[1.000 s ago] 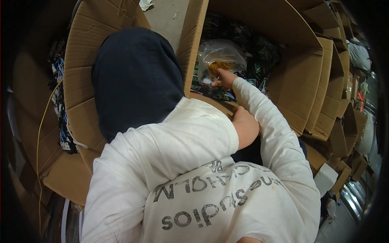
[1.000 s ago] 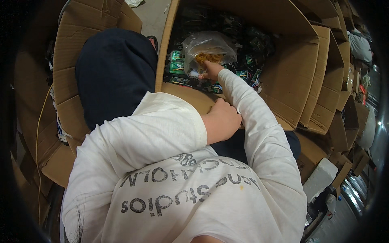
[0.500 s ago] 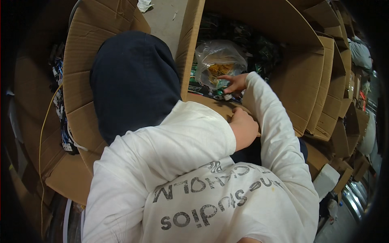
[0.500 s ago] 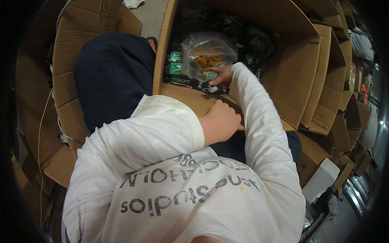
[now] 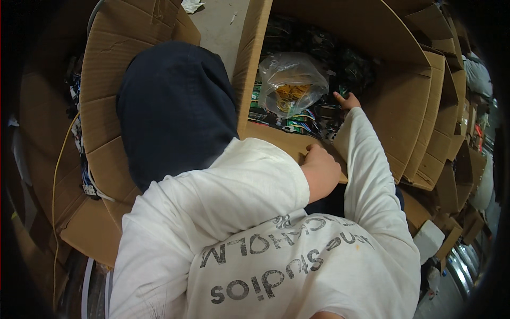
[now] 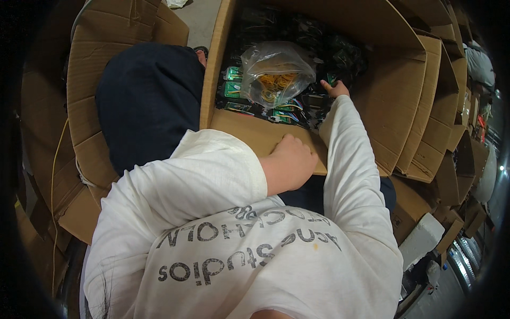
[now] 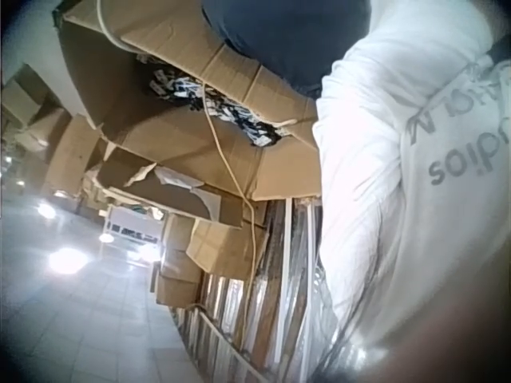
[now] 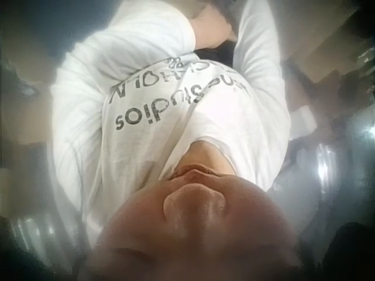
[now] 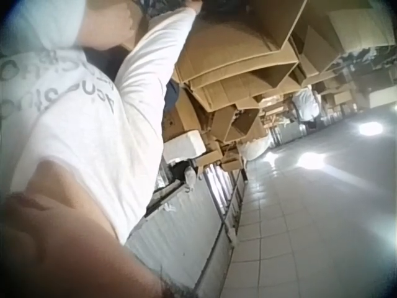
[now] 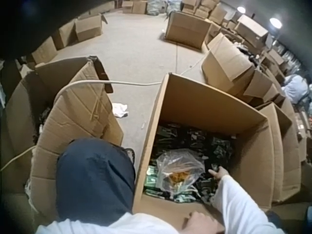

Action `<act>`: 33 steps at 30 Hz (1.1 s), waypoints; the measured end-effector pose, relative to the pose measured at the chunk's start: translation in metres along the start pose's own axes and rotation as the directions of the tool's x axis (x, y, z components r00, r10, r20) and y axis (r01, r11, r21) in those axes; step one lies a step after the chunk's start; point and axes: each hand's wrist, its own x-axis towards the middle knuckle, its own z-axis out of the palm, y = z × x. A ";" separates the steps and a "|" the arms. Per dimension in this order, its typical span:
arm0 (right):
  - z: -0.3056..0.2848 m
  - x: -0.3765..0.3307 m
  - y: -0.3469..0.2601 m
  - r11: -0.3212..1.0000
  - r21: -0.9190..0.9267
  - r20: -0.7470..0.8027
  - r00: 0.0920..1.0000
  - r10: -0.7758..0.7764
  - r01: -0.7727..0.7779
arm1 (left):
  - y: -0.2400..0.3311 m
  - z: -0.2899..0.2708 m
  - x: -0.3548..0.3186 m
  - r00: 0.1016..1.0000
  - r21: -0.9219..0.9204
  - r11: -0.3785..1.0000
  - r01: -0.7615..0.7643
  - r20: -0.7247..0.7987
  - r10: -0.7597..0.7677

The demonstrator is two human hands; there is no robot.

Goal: The person sorts electronic components by hand, placing circuit boards and electronic modules into separate cardboard boxes.

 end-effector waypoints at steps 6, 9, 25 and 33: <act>0.007 -0.014 -0.038 0.964 -0.265 -0.220 0.971 -0.091 0.030 | 0.000 -0.002 0.002 1.000 -0.029 0.999 -0.014 -0.007 0.014; 0.002 -0.011 -0.041 0.971 -0.238 -0.226 0.974 -0.018 -0.037 | 0.001 -0.002 0.000 1.000 -0.033 0.999 0.001 -0.031 -0.002; -0.202 -0.206 0.028 0.850 0.503 0.071 0.973 -0.220 0.156 | 0.006 -0.030 0.011 0.565 -0.063 0.996 -0.067 -0.825 -0.014; -0.218 -0.355 -0.007 0.657 0.680 0.004 0.895 -0.446 0.325 | -0.005 -0.060 0.018 0.810 -0.401 0.866 -0.299 -0.586 0.008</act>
